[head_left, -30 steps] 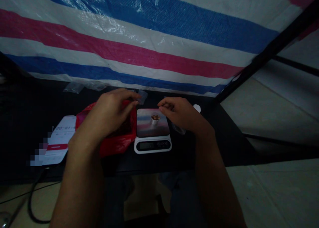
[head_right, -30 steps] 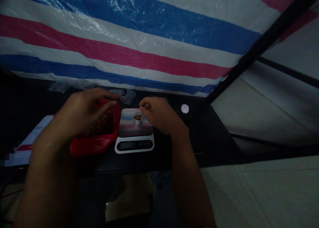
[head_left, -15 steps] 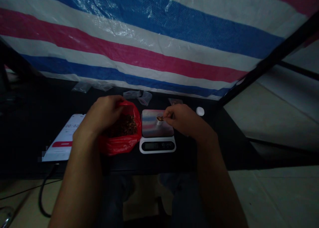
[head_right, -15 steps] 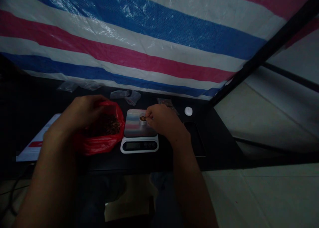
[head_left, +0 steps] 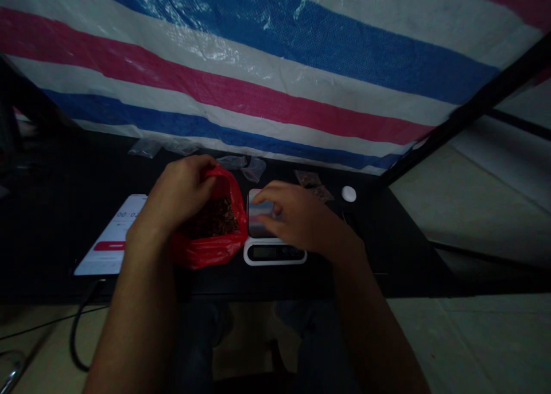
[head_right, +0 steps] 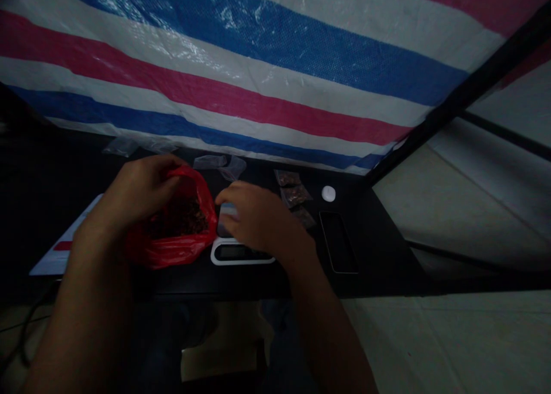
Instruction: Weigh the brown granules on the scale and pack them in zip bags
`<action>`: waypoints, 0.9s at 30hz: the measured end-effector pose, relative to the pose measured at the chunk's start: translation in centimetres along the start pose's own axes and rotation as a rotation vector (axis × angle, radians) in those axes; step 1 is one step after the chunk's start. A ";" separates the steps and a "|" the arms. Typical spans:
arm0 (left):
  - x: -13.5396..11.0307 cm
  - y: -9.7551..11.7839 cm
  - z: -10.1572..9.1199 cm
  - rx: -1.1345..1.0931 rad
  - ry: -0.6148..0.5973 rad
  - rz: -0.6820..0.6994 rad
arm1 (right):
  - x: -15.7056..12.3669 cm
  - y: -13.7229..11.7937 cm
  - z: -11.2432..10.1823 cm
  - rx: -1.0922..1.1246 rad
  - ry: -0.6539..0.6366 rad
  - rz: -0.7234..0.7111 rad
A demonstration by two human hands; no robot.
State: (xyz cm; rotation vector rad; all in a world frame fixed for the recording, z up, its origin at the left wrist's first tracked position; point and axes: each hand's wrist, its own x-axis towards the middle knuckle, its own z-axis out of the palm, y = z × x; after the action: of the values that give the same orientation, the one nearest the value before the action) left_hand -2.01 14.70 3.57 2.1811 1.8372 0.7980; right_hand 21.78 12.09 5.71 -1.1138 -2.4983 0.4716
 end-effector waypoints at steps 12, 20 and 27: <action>-0.9 -0.6 -1.8 -0.041 0.246 -0.262 | 1.0 -2.4 1.2 -0.115 -0.119 -0.097; -1.1 -1.3 -2.4 0.091 0.014 -0.402 | 0.3 -3.9 2.7 -0.084 -0.228 -0.038; -2.1 0.1 -3.6 0.024 0.269 -0.048 | 2.8 -4.5 6.6 -0.104 0.004 -0.177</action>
State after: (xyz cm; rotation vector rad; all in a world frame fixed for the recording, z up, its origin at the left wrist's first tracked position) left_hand -3.91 11.97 6.06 2.1211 2.0203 1.1111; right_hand 14.17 10.32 2.39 -0.9167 -2.6139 0.2924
